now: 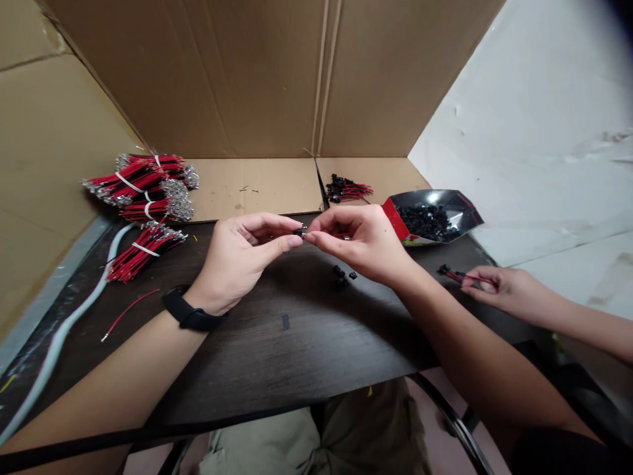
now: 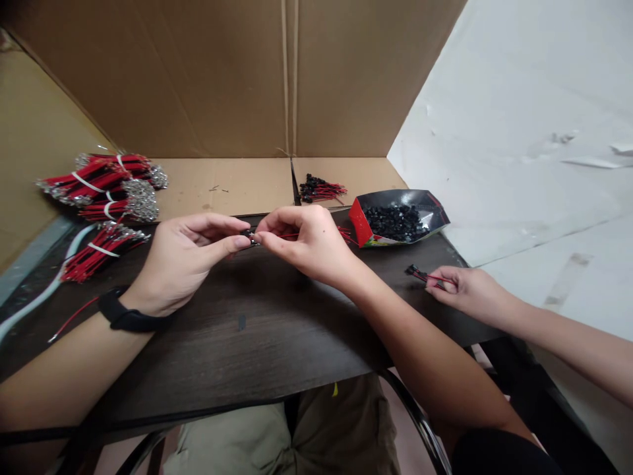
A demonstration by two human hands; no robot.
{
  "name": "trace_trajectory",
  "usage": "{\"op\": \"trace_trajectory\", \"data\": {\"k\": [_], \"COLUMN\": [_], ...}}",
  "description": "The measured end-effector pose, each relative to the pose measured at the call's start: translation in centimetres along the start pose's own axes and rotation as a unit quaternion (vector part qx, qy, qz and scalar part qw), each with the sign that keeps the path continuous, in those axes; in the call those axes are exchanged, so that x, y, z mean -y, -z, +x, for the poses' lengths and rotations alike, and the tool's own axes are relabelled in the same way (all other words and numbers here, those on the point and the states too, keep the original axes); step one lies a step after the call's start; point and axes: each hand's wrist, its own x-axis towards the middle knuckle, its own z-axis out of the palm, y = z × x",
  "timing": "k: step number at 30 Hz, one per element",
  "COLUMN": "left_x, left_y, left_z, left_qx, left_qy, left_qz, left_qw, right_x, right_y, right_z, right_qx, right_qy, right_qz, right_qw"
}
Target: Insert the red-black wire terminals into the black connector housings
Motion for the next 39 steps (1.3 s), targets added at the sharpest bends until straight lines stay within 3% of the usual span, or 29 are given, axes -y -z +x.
{"op": "trace_trajectory", "data": {"k": [13,29,39], "left_x": [-0.2,-0.3,0.1], "left_y": [-0.2,-0.5,-0.3], "left_z": [-0.1,-0.3,0.4], "left_qx": [-0.009,-0.046,-0.084], "left_qy": [-0.009,-0.025,-0.004], "left_qz": [0.006,0.058,-0.012], "left_qw": [1.0,0.997,0.996], "right_x": [0.2,0.0,-0.6], "right_y": [-0.2,-1.2,-0.3], "right_z": [0.0,-0.4,0.2], "right_qx": [0.025,-0.027,0.013], "right_qy": [-0.022,-0.025,-0.076], "right_qz": [0.033,-0.017,0.099], "right_qw": [0.999,0.999,0.992]}}
